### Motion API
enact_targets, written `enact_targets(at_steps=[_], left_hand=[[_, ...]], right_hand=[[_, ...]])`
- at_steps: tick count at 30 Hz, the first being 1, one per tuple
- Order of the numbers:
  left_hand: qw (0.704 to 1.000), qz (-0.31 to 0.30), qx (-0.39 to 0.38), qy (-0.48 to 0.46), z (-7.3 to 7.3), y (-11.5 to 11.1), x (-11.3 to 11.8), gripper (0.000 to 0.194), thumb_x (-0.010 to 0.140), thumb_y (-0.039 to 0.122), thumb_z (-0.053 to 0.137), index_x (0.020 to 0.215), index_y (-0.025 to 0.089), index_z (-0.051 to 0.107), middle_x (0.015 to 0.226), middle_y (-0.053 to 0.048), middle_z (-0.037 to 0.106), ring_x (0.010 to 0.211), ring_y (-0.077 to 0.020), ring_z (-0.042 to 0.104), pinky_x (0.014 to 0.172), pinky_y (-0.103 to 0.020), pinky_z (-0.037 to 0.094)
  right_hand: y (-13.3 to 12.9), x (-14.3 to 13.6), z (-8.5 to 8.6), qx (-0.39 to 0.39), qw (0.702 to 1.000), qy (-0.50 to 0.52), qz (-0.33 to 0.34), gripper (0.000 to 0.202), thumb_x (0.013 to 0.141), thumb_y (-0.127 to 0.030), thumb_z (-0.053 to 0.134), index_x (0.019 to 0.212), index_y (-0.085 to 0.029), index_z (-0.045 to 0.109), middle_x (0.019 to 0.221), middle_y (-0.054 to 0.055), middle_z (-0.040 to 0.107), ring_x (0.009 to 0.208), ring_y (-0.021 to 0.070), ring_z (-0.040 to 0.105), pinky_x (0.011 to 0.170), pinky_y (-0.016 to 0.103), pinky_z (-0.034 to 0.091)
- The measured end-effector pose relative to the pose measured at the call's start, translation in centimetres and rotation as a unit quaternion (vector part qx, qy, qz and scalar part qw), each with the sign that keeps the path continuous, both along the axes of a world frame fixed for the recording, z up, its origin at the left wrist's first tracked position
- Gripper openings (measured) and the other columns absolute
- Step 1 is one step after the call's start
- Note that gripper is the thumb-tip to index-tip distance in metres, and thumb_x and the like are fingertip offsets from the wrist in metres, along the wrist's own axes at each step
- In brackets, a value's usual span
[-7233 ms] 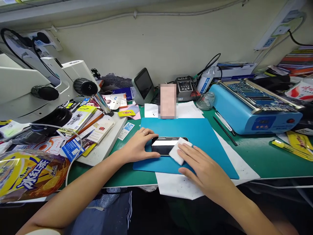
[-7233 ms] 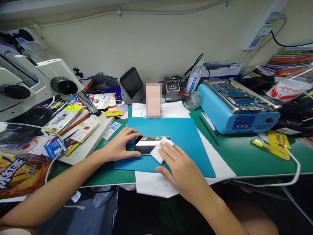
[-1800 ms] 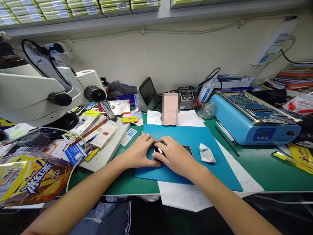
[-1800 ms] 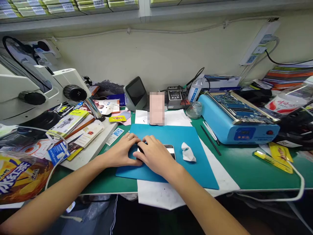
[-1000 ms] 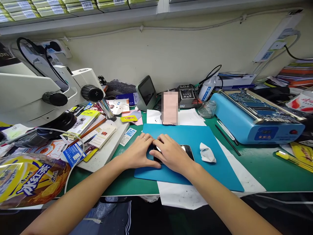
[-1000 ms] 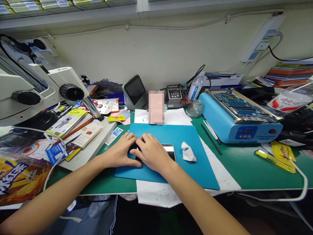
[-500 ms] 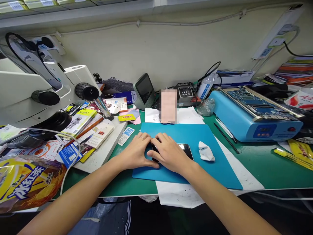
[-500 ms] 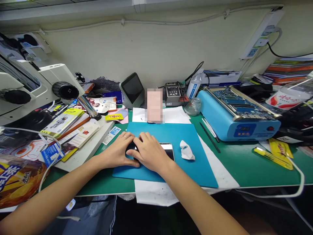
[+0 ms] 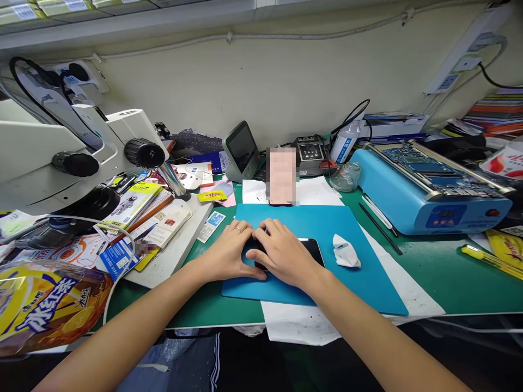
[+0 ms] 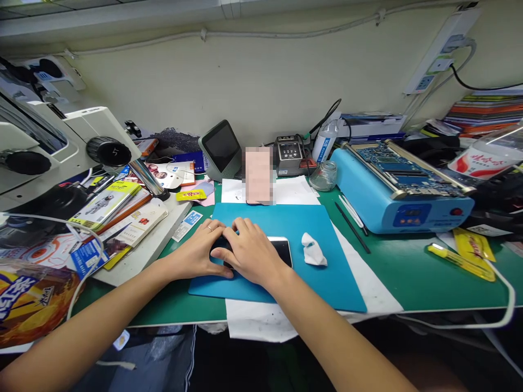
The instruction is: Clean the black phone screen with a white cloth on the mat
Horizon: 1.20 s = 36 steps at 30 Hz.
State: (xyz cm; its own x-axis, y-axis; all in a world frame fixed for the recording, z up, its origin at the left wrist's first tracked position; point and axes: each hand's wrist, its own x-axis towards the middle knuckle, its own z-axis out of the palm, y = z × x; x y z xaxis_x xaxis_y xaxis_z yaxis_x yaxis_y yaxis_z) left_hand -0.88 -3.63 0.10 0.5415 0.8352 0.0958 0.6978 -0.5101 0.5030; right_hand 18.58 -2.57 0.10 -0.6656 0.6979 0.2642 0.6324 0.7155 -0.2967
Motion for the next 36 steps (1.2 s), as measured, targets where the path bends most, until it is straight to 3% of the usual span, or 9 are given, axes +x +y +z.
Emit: enact_targets(at_steps=[20,27,33,36], left_hand=[[1.0,-0.014,-0.003,-0.015,0.4,-0.2,0.1,0.057,0.073,0.057,0.084,0.11,0.022,0.059,0.11,-0.006,0.058,0.101,-0.0272,0.051,0.093,-0.044,0.043],[0.999,-0.02,0.01,-0.028,0.3,-0.1,-0.1,0.066,0.076,0.063,0.08,0.125,0.025,0.059,0.113,-0.007,0.06,0.103,-0.0273,0.053,0.095,-0.045,0.044],[1.0,0.002,0.001,-0.03,0.5,-0.2,-0.1,0.059,0.079,0.065,0.075,0.118,0.022,0.064,0.113,-0.008,0.062,0.105,-0.0278,0.054,0.094,-0.045,0.046],[0.999,0.019,-0.003,-0.026,0.4,-0.2,-0.1,0.054,0.082,0.064,0.071,0.118,0.023,0.066,0.112,-0.008,0.062,0.105,-0.0283,0.055,0.093,-0.044,0.047]], right_hand=[[-0.1,0.6,0.3,-0.022,0.997,0.078,0.004,0.058,0.096,-0.069,0.035,0.113,-0.021,0.064,0.117,0.012,0.06,0.103,0.0257,0.055,0.086,0.041,0.05],[-0.5,1.5,1.4,-0.021,0.992,0.125,0.01,0.071,0.098,-0.069,0.016,0.11,-0.021,0.066,0.114,0.013,0.063,0.106,0.0257,0.056,0.092,0.044,0.05],[-2.5,5.7,2.8,-0.037,0.992,0.116,-0.031,0.039,0.1,-0.055,0.048,0.113,-0.024,0.067,0.114,0.009,0.068,0.102,0.024,0.063,0.085,0.04,0.055],[-3.1,8.4,2.8,-0.019,0.996,0.077,-0.05,0.034,0.097,-0.053,0.055,0.112,-0.026,0.069,0.112,0.01,0.069,0.099,0.0259,0.065,0.081,0.042,0.058]])
